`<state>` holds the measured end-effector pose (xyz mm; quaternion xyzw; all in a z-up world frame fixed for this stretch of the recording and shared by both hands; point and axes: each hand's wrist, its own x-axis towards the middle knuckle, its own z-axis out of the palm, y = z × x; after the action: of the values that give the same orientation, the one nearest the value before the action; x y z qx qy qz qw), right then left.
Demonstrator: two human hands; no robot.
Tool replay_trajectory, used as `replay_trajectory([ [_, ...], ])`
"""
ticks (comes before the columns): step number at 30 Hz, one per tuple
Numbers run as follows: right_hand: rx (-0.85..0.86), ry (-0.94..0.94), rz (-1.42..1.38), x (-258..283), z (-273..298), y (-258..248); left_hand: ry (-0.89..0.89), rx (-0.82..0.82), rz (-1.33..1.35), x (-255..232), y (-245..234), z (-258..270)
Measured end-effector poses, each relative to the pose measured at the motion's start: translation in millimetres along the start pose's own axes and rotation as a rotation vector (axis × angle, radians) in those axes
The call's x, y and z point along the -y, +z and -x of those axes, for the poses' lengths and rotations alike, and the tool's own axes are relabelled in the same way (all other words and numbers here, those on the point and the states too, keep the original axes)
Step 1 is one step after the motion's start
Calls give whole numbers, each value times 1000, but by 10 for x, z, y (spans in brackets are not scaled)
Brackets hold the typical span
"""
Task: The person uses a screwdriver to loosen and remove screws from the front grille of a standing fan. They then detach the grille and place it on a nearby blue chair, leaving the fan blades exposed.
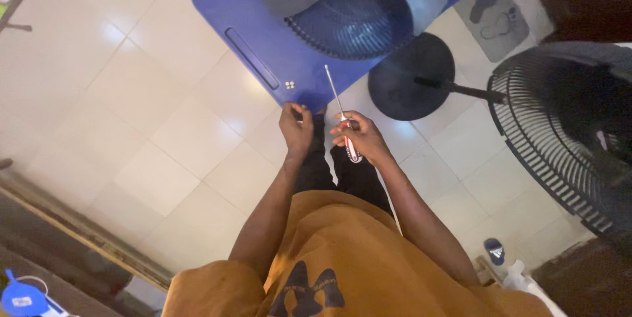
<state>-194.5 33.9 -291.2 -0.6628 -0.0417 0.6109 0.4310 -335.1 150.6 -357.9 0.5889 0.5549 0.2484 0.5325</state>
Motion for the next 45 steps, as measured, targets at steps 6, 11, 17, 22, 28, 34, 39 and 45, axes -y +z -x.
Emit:
replay_trajectory([
  [6, -46, 22, 19, 82, 323, -234, 45, 267, 67, -7, 184, 364],
  [11, -120, -58, 294, -60, 264, -285, -311, 468, 448, -135, 354, 544],
  [17, -171, -365, 432, -166, -340, -55, -515, 367, 490, -62, 416, 334],
  [22, -261, -537, 771, 85, -763, 228, -520, 183, 514, 85, 364, -232],
  [28, -257, -539, 531, 208, -1070, 387, -476, 139, 518, 303, 379, -697],
  [34, -416, -720, 789, 28, -1335, 408, -227, 183, 352, 612, 447, -640],
  [39, -454, -655, 799, -40, -1399, 406, -160, 138, 327, 709, 531, -674],
  [45, -461, -647, 724, -44, -1139, 258, -160, 119, 93, 319, 418, -551],
])
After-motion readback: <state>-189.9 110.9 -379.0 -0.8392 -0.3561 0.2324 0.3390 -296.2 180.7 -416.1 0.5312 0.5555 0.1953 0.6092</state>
